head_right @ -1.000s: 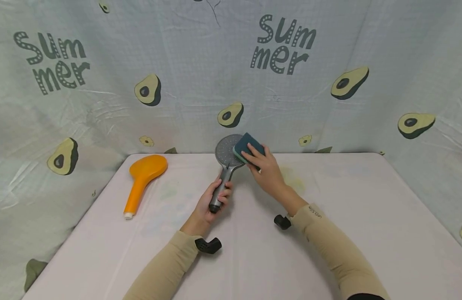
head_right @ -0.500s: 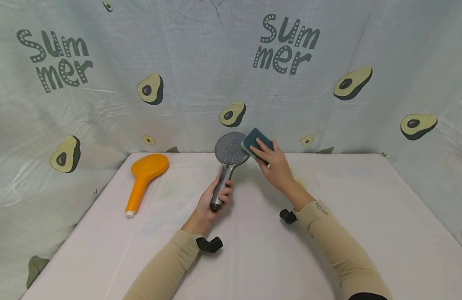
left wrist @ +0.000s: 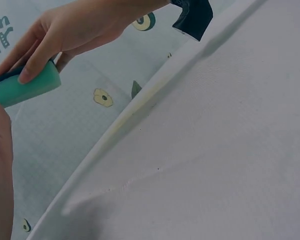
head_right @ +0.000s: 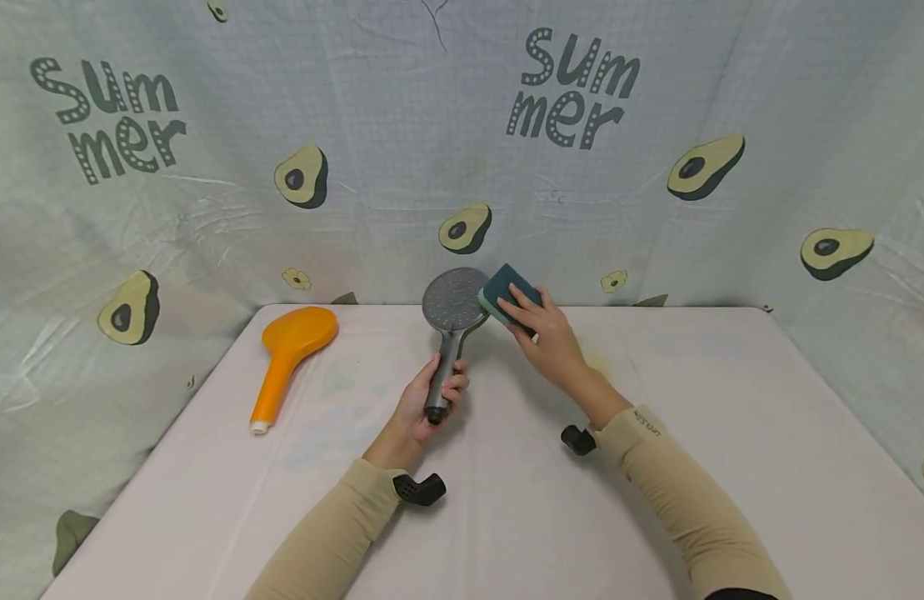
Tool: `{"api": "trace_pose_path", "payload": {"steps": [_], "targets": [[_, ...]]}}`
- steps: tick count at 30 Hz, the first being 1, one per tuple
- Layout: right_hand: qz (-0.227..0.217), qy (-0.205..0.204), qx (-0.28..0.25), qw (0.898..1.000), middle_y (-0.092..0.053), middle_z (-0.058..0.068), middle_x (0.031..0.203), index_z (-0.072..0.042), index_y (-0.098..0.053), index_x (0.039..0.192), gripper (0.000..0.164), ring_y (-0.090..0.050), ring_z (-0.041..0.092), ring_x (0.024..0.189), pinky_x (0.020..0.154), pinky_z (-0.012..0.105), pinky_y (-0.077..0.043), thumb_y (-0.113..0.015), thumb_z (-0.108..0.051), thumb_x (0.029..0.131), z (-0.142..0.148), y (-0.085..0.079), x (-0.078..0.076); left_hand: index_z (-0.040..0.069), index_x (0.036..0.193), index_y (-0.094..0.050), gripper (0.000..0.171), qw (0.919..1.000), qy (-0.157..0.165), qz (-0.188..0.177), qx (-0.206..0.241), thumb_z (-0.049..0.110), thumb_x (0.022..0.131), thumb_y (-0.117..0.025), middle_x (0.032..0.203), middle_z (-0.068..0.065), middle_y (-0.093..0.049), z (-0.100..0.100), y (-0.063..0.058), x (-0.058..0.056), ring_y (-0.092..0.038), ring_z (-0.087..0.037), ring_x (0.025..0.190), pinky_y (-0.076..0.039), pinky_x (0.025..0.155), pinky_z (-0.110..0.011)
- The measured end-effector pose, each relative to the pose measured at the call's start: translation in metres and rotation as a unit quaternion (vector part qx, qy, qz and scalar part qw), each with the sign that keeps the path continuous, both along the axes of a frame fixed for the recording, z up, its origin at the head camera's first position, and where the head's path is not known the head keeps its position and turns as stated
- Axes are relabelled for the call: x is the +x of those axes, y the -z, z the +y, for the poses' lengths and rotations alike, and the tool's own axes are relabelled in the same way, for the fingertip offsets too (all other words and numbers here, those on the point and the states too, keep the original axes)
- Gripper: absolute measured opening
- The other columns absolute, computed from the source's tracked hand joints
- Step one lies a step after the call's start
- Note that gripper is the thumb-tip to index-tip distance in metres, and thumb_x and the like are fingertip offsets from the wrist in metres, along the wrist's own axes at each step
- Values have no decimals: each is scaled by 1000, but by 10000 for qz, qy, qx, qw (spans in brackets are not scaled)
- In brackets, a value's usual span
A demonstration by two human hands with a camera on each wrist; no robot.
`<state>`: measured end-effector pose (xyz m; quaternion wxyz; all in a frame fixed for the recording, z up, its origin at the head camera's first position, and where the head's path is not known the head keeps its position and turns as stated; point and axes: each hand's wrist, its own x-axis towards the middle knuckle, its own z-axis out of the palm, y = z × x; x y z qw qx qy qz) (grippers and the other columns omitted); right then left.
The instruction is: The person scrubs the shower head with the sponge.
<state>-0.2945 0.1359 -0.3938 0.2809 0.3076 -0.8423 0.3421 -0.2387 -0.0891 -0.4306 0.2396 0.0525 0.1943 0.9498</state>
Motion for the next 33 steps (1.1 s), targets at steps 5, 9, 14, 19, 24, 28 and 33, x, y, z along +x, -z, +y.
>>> {"api": "trace_pose_path", "payload": {"steps": [5, 9, 14, 19, 24, 28, 33], "targets": [[-106, -86, 55, 9999, -50, 19, 149, -1, -65, 136, 47, -36, 49, 143, 74, 50, -55, -75, 4, 90, -3, 0, 4, 16, 161, -13, 49, 9948, -517, 415, -774, 27, 114, -25, 122, -3, -53, 3, 5, -1, -54, -7, 86, -51, 75, -23], [-209, -233, 73, 9995, -50, 22, 149, 0, -64, 137, 49, -36, 51, 141, 89, 60, -53, -74, 5, 90, -7, 0, 9, 14, 164, -11, 51, 9826, -879, 790, -1436, 19, 115, -24, 142, -4, -46, 5, 9, -2, -57, -11, 105, -51, 89, -34], [-89, -421, 131, 9990, -52, 22, 147, 1, -65, 135, 48, -40, 53, 138, 99, 63, -47, -76, 6, 88, -12, -2, 13, 9, 164, -11, 52, 9717, -1064, 1067, -1819, 12, 114, -24, 164, -10, -26, 5, 10, -4, -51, -19, 128, -43, 106, -55], [-166, -449, 302, 9984, -52, 23, 147, 2, -65, 134, 48, -42, 52, 137, 101, 62, -46, -76, 6, 88, -15, -1, 15, 9, 164, -7, 56, 9714, -1051, 1156, -1786, 4, 111, -26, 167, -14, -21, 6, 10, -5, -47, -25, 136, -33, 109, -67], [-240, -523, 351, 9977, -52, 22, 147, 1, -65, 135, 48, -42, 50, 138, 104, 62, -44, -76, 6, 88, -16, 1, 18, 14, 164, -9, 61, 9680, -1159, 1125, -1919, -1, 109, -30, 163, -16, -28, 7, 9, -3, -56, -22, 127, -42, 99, -60], [-103, -692, 386, 9968, -53, 21, 146, 1, -66, 134, 48, -40, 50, 139, 107, 62, -40, -77, 6, 87, -18, 1, 21, 14, 163, -17, 63, 9641, -1243, 1124, -2059, -4, 106, -37, 158, -18, -36, 8, 9, -3, -60, -26, 124, -52, 88, -50], [103, -819, 388, 9958, -54, 22, 145, 1, -67, 133, 50, -40, 51, 139, 110, 63, -37, -78, 7, 85, -19, 1, 24, 12, 157, -23, 63, 9607, -1327, 1113, -2171, -9, 102, -43, 156, -26, -35, 9, 11, -4, -63, -30, 121, -58, 77, -44]]}}
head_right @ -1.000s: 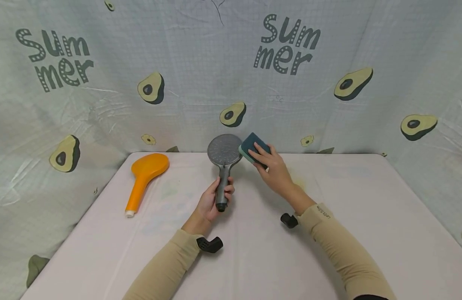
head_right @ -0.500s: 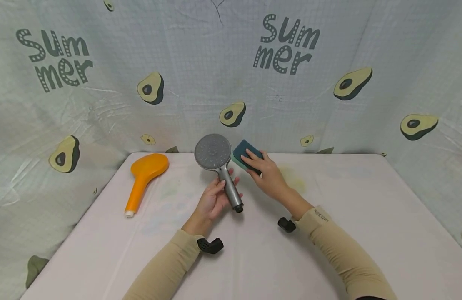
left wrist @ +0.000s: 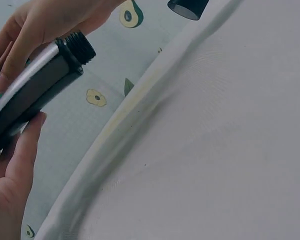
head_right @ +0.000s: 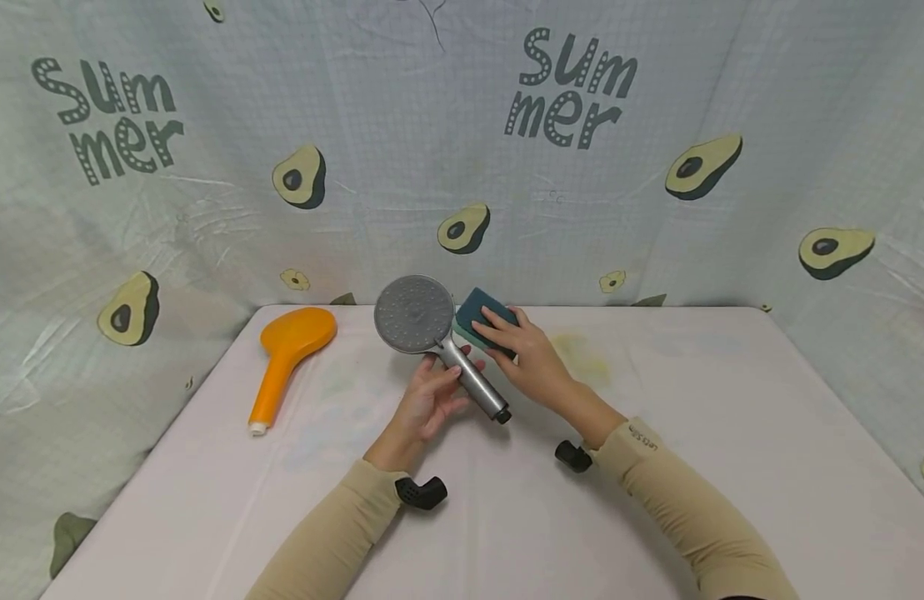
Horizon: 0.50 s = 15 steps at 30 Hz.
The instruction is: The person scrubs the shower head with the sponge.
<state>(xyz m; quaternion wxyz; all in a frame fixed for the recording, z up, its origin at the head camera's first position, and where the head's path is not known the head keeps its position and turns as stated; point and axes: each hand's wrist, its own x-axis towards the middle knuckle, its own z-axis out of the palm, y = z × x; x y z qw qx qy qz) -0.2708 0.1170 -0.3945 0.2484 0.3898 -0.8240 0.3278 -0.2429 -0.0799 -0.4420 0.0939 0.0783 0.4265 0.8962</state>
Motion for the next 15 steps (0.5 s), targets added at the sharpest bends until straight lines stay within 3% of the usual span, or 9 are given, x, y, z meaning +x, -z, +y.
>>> {"api": "trace_pose_path", "payload": {"steps": [5, 10, 15], "targets": [[-24, -76, 66, 9999, -55, 23, 144, 1, -66, 133, 50, -43, 51, 137, 108, 62, -40, -78, 8, 85, -1, 1, 3, 13, 156, -24, 63, 9992, -342, -115, -156, -8, 101, -46, 156, -27, -37, 1, 2, 0, -58, -37, 127, -57, 83, -52], [72, -280, 378, 9989, -56, 24, 142, -1, -67, 133, 50, -44, 54, 134, 104, 66, -41, -78, 6, 85, -4, 3, 11, 11, 159, -23, 62, 9975, -653, -180, -220, -5, 104, -47, 157, -25, -37, 0, 2, -1, -50, -37, 134, -48, 93, -67], [174, -258, 489, 9983, -57, 24, 141, -3, -69, 132, 50, -42, 54, 136, 103, 69, -39, -80, 6, 84, -9, 2, 17, 9, 158, -27, 61, 9966, -793, -132, -166, -5, 103, -48, 155, -25, -40, 0, 1, -2, -53, -35, 132, -48, 92, -67]]}}
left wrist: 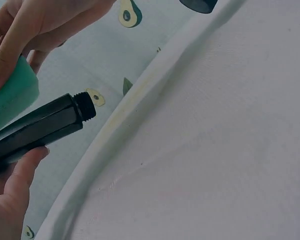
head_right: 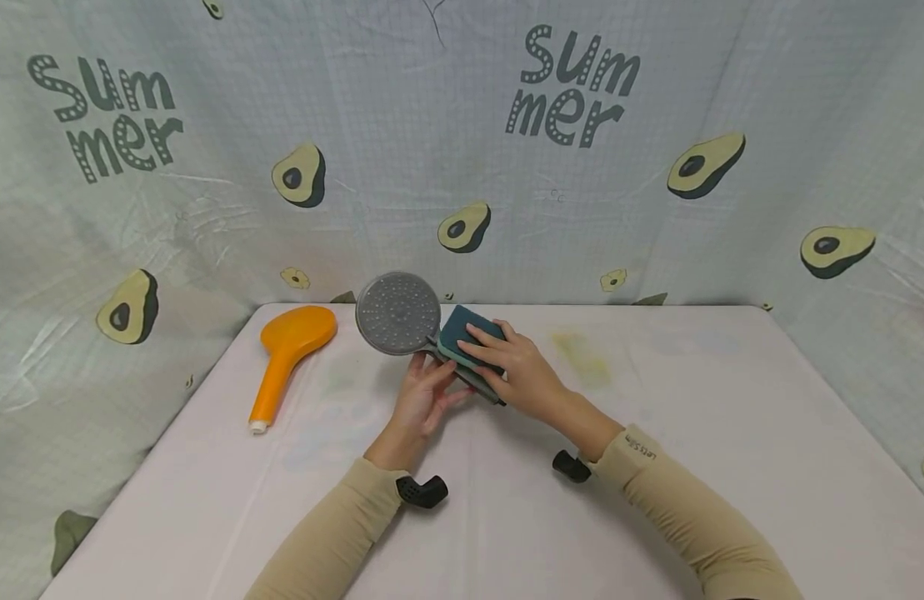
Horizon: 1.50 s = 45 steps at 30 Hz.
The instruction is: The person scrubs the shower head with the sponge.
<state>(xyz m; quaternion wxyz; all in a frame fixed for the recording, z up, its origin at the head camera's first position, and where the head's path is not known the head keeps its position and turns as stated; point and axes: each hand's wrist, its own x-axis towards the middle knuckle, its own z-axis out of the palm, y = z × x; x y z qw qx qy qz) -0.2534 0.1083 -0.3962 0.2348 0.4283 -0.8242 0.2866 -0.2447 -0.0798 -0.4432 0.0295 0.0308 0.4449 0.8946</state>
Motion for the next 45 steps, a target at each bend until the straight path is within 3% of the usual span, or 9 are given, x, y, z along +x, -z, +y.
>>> {"api": "trace_pose_path", "payload": {"steps": [8, 13, 17, 22, 29, 33, 36, 40, 45], "targets": [[44, 244, 240, 9994, -57, 21, 142, -5, -70, 130, 49, -42, 54, 136, 101, 70, -41, -81, 3, 84, 1, 1, 3, 8, 156, -30, 50, 9962, -341, -174, 788, 5, 108, -39, 149, -14, -47, 0, -4, -2, -47, -34, 139, -36, 103, -71], [251, 357, 454, 9980, -58, 20, 142, -6, -71, 130, 48, -43, 54, 136, 100, 69, -42, -81, 1, 83, 3, 3, 2, 7, 156, -30, 47, 9923, -337, -337, 1144, 24, 112, -35, 141, -9, -56, -3, -7, -1, -45, -38, 140, -33, 107, -71], [516, 349, 530, 9967, -60, 20, 140, -8, -72, 128, 48, -45, 54, 133, 99, 68, -43, -83, 0, 82, 6, 6, 0, 9, 158, -23, 52, 9906, -327, -351, 1277, 34, 113, -32, 154, -20, -44, -4, -8, -1, -41, -41, 142, -31, 107, -71], [632, 267, 591, 9959, -61, 19, 139, -9, -73, 127, 47, -46, 55, 132, 99, 67, -44, -83, 0, 82, 14, 10, -3, 14, 152, -26, 45, 9859, -578, -485, 1494, 33, 112, -33, 159, -26, -34, -3, -7, -5, -46, -39, 139, -31, 107, -70], [361, 83, 569, 9977, -59, 20, 141, -6, -72, 128, 47, -44, 59, 132, 102, 68, -42, -82, 2, 83, 8, 6, -2, 14, 142, -34, 34, 9846, -507, -503, 1594, 28, 112, -34, 141, -17, -57, -1, -5, -3, -60, -32, 125, -33, 106, -69], [293, -80, 650, 9974, -58, 19, 143, -8, -72, 129, 44, -41, 58, 135, 106, 67, -39, -81, -2, 86, -5, 0, -5, 10, 146, -35, 39, 9873, -207, -359, 1534, 27, 111, -34, 126, -8, -66, -1, -3, 1, -66, -23, 113, -48, 100, -59], [235, -120, 740, 9969, -57, 18, 144, -9, -72, 130, 44, -40, 58, 136, 107, 66, -39, -80, -4, 87, -10, -3, -5, 9, 148, -34, 41, 9879, -129, -266, 1520, 28, 112, -33, 124, -7, -67, -2, -1, 1, -67, -21, 110, -56, 88, -49], [-24, -210, 847, 9962, -56, 17, 145, -8, -71, 131, 46, -40, 57, 136, 107, 63, -40, -80, -2, 87, -2, -3, -6, 11, 148, -32, 39, 9865, -169, -367, 1587, 28, 113, -31, 126, -8, -65, -4, 0, -2, -67, -21, 109, -57, 83, -45], [-328, -440, 886, 9946, -57, 17, 144, -7, -70, 132, 48, -42, 52, 137, 104, 59, -45, -80, 0, 86, 22, 2, -7, 14, 152, -31, 41, 9840, -295, -709, 1607, 29, 114, -30, 146, -16, -52, -5, 1, -7, -58, -29, 126, -47, 102, -58]]}}
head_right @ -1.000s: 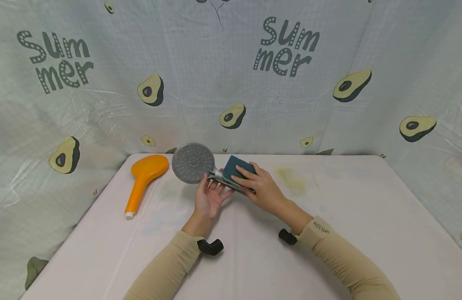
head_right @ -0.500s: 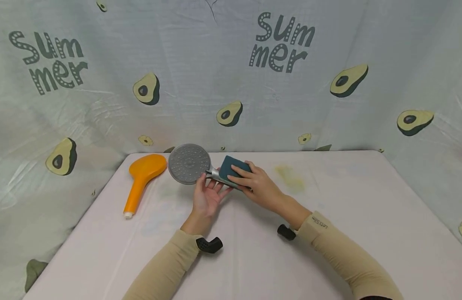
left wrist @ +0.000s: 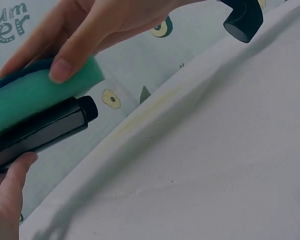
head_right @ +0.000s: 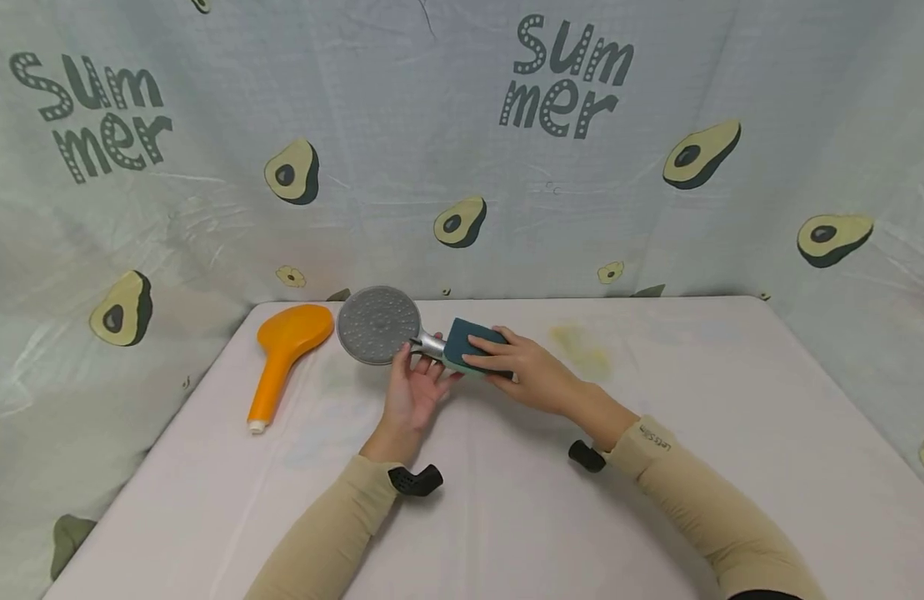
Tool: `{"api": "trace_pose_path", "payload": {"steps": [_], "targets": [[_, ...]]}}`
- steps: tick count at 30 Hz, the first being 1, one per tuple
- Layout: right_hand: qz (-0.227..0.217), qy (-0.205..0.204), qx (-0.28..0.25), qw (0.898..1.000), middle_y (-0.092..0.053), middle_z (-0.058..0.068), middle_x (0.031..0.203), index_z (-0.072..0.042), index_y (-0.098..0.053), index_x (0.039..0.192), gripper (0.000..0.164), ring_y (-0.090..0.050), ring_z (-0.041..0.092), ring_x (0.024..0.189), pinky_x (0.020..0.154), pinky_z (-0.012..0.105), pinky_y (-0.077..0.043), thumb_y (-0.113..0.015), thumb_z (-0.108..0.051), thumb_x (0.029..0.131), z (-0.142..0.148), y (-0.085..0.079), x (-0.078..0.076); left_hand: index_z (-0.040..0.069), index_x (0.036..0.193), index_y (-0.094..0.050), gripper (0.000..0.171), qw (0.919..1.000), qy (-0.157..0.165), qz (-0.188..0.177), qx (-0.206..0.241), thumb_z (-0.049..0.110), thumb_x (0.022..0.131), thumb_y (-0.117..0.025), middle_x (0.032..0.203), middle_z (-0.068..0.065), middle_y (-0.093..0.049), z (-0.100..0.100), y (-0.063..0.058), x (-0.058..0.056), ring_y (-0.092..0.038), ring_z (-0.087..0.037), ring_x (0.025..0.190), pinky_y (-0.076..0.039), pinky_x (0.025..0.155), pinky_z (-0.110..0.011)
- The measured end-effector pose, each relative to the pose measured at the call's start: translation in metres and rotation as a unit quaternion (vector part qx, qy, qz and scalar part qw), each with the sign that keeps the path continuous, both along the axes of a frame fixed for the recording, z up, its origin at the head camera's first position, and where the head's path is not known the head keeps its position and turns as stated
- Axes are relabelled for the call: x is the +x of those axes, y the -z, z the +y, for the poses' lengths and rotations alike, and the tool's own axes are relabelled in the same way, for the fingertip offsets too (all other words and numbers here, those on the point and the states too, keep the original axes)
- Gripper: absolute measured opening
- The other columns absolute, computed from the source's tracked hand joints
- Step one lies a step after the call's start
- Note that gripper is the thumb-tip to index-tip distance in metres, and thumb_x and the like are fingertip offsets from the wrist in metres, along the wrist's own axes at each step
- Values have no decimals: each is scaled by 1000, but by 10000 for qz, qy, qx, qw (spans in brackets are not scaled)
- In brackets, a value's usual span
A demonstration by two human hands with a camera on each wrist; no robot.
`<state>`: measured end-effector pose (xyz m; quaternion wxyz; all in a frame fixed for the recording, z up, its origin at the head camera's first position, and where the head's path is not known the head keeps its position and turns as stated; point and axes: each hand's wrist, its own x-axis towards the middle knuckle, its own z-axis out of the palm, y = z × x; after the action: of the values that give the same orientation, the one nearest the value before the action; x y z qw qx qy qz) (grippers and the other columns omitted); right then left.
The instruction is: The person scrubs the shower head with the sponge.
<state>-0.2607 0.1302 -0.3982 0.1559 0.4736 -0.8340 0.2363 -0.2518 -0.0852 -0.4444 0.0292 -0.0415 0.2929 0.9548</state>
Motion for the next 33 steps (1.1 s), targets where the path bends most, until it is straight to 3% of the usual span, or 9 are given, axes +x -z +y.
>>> {"api": "trace_pose_path", "payload": {"steps": [4, 6, 9, 13, 17, 21, 25, 29, 33], "targets": [[-38, -93, -87, 9999, -58, 19, 143, -6, -70, 132, 50, -43, 51, 137, 102, 57, -47, -81, 3, 83, 13, 4, 0, 15, 156, -27, 44, 9999, 47, 41, 88, 27, 114, -30, 149, -16, -49, -1, -1, 0, -42, -39, 142, -28, 110, -68], [66, -116, -142, 9998, -58, 20, 142, -6, -70, 131, 51, -44, 51, 135, 101, 57, -48, -82, 4, 82, 14, 5, 0, 15, 153, -29, 41, 9998, 83, 72, 149, 25, 114, -31, 141, -14, -56, -2, -3, 0, -45, -38, 140, -27, 110, -69], [244, -117, -236, 9994, -59, 20, 141, -7, -70, 132, 52, -45, 53, 134, 100, 59, -48, -82, 3, 82, 8, 5, 1, 15, 145, -37, 34, 9996, 197, 161, 143, 23, 113, -31, 129, -9, -63, -3, -5, 2, -58, -32, 127, -36, 107, -66], [358, -203, -472, 9980, -58, 22, 142, -7, -69, 133, 51, -44, 55, 134, 104, 63, -43, -80, 2, 85, -7, 0, 0, 13, 131, -50, 29, 9975, 563, 393, 170, 23, 112, -30, 118, -6, -70, -4, -5, 5, -68, -22, 107, -54, 90, -54], [136, -317, -566, 9978, -56, 23, 143, -4, -66, 136, 47, -43, 54, 135, 110, 63, -37, -76, 1, 90, -16, -7, -1, 15, 119, -57, 30, 9956, 744, 486, 290, 24, 112, -29, 112, -5, -73, -3, -4, 6, -70, -19, 103, -57, 80, -48], [-631, -122, -552, 9964, -53, 18, 148, -6, -61, 142, 44, -47, 46, 136, 109, 60, -39, -68, -5, 98, -6, -10, 0, 18, 120, -51, 25, 9964, 701, 273, 388, 24, 112, -29, 114, -6, -71, -2, -3, 5, -69, -21, 106, -50, 97, -60], [-1221, -45, -625, 9905, -53, 14, 150, -7, -58, 145, 42, -50, 38, 137, 106, 57, -43, -62, -12, 104, 11, -10, -1, 18, 135, -42, 28, 9967, 619, 56, 527, 26, 112, -29, 122, -9, -67, -2, -5, 3, -66, -24, 113, -26, 111, -67], [-1186, -135, -549, 9913, -54, 13, 148, -6, -58, 145, 42, -50, 37, 136, 107, 56, -43, -62, -11, 103, 17, -10, -3, 16, 148, -34, 38, 9975, 537, 44, 466, 27, 112, -30, 126, -11, -64, -3, -7, 2, -65, -24, 115, -24, 111, -67], [-804, -107, -385, 9960, -54, 14, 148, -6, -60, 143, 44, -47, 44, 137, 110, 59, -39, -65, -6, 100, 8, -12, -3, 13, 146, -35, 37, 9973, 670, 263, 121, 25, 111, -27, 123, -8, -66, -1, -7, 4, -65, -23, 115, -30, 110, -67]]}}
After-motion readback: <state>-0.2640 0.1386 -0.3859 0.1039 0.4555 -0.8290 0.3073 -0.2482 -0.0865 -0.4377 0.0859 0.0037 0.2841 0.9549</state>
